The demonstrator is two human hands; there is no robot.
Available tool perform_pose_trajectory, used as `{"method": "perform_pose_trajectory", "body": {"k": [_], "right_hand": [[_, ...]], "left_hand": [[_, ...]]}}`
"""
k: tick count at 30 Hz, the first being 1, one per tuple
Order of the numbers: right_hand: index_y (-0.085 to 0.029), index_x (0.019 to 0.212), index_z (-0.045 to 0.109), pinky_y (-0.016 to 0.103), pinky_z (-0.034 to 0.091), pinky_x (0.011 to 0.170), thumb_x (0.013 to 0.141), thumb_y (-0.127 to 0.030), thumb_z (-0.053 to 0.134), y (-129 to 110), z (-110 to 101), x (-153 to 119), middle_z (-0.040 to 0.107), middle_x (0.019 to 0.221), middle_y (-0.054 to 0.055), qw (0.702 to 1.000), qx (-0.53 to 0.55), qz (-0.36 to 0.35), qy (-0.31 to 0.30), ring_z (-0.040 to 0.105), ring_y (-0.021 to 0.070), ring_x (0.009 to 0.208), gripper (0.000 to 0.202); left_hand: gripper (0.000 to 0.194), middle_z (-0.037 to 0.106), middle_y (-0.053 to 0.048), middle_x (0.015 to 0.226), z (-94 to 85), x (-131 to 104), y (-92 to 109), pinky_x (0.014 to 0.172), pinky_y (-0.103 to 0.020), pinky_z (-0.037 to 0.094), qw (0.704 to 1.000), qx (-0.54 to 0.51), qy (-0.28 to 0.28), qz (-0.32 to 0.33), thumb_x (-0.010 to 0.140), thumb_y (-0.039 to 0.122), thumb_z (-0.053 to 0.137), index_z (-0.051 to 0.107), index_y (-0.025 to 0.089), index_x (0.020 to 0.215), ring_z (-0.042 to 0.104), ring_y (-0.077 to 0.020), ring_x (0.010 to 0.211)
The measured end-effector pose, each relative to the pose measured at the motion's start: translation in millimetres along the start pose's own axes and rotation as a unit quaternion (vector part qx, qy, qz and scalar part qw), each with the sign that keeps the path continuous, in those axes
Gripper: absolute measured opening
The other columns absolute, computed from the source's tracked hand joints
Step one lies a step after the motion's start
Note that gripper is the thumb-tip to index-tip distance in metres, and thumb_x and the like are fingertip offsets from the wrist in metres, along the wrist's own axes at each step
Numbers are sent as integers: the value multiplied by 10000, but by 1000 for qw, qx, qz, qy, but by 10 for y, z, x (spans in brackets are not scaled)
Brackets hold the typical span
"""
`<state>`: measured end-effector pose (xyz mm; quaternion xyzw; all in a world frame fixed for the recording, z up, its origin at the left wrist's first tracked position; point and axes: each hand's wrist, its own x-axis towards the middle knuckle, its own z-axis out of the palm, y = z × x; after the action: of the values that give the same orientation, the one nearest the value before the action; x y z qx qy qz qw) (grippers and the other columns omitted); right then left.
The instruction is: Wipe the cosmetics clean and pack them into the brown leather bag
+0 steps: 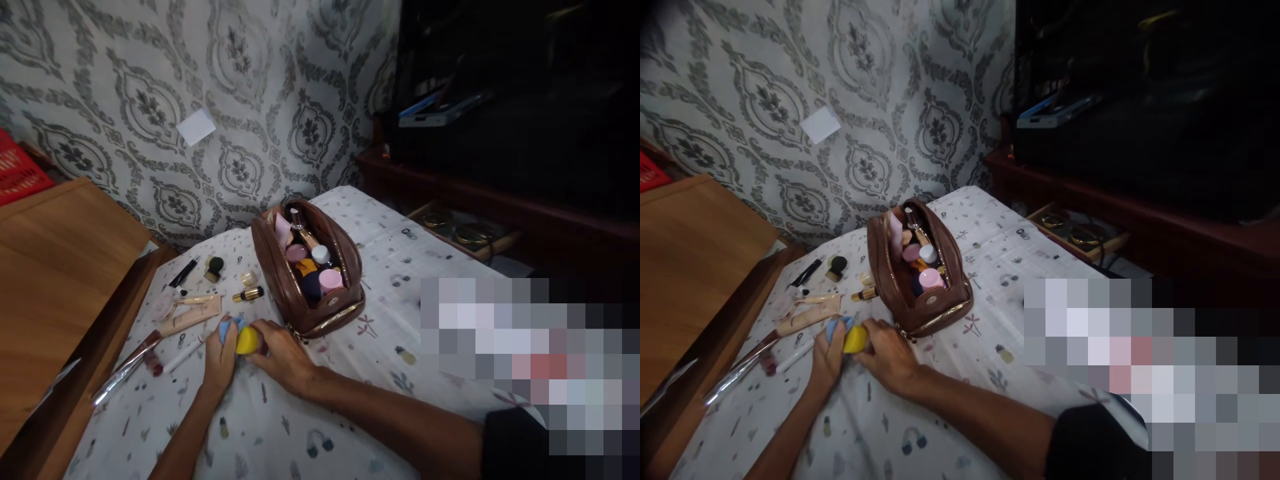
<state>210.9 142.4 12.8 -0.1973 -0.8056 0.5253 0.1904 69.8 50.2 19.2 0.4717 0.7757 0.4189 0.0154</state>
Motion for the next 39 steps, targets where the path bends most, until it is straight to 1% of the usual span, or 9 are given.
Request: {"method": "perform_pose_trajectory", "body": {"k": [5,8,11,14,16,24,29,33,39], "right_hand": [[-205,1073,635,245,451,714,760,-297,765,21,11,-13,689,923,16,1000,27,4,1,641,176,813,351],[-241,1134,622,235,445,671,771,-390,754,-10,-21,-45,698,886,-4,999,45,-4,-8,657,182,796,414],[-247,1223,585,250,447,670,825,-460,689,-50,-60,-82,712,911,15,999,22,-34,-11,669,207,822,463],[-251,1258,576,262,424,623,888,-514,590,-54,-65,-99,725,912,33,999,-27,-40,-9,671,224,800,455],[-274,1260,586,264,407,599,903,-539,556,-33,-47,-95,737,908,29,998,-47,-38,-7,674,223,774,446],[-276,1266,589,283,438,606,871,-537,589,6,-3,-54,764,929,34,996,-87,-24,-2,709,248,777,474],[-217,1401,462,288,475,664,815,-454,697,-39,-18,-61,746,1064,87,995,-92,-33,13,707,265,878,674],[-230,1340,504,274,463,681,874,-408,647,-33,-15,-79,739,1005,71,996,-74,-50,26,696,230,820,519],[-211,1224,556,253,436,643,879,-318,628,43,12,-57,704,881,31,996,-43,-82,17,645,188,716,369]], "left_hand": [[431,694,-54,834,15,0,-110,740,-341,535,995,-42,66,-64,895,592,479,645,195,870,648,-235,835],[502,726,-96,1003,-4,30,-161,854,-395,539,988,-114,12,-101,869,623,485,693,178,969,655,-279,987],[520,740,-108,985,-9,29,-144,921,-403,526,962,-212,-47,-166,748,653,623,722,172,922,649,-307,1042],[557,747,-83,935,5,-5,-67,959,-406,515,919,-299,-55,-251,684,691,660,727,188,915,647,-305,1062],[606,746,-70,932,9,-24,3,959,-398,518,909,-313,-39,-274,660,737,651,729,196,922,643,-301,1071],[633,730,-69,913,39,16,97,803,-369,558,938,-243,-51,-241,708,752,592,715,188,968,663,-288,951],[537,701,-93,877,104,30,-9,881,-415,509,970,-74,21,-230,743,711,548,700,204,834,629,-306,975],[628,706,-106,903,127,17,-22,895,-419,487,978,-63,4,-198,811,750,413,686,185,834,625,-285,939],[659,663,-77,797,126,35,-32,854,-384,473,966,-125,-13,-225,783,808,445,636,179,737,611,-254,881]]}}
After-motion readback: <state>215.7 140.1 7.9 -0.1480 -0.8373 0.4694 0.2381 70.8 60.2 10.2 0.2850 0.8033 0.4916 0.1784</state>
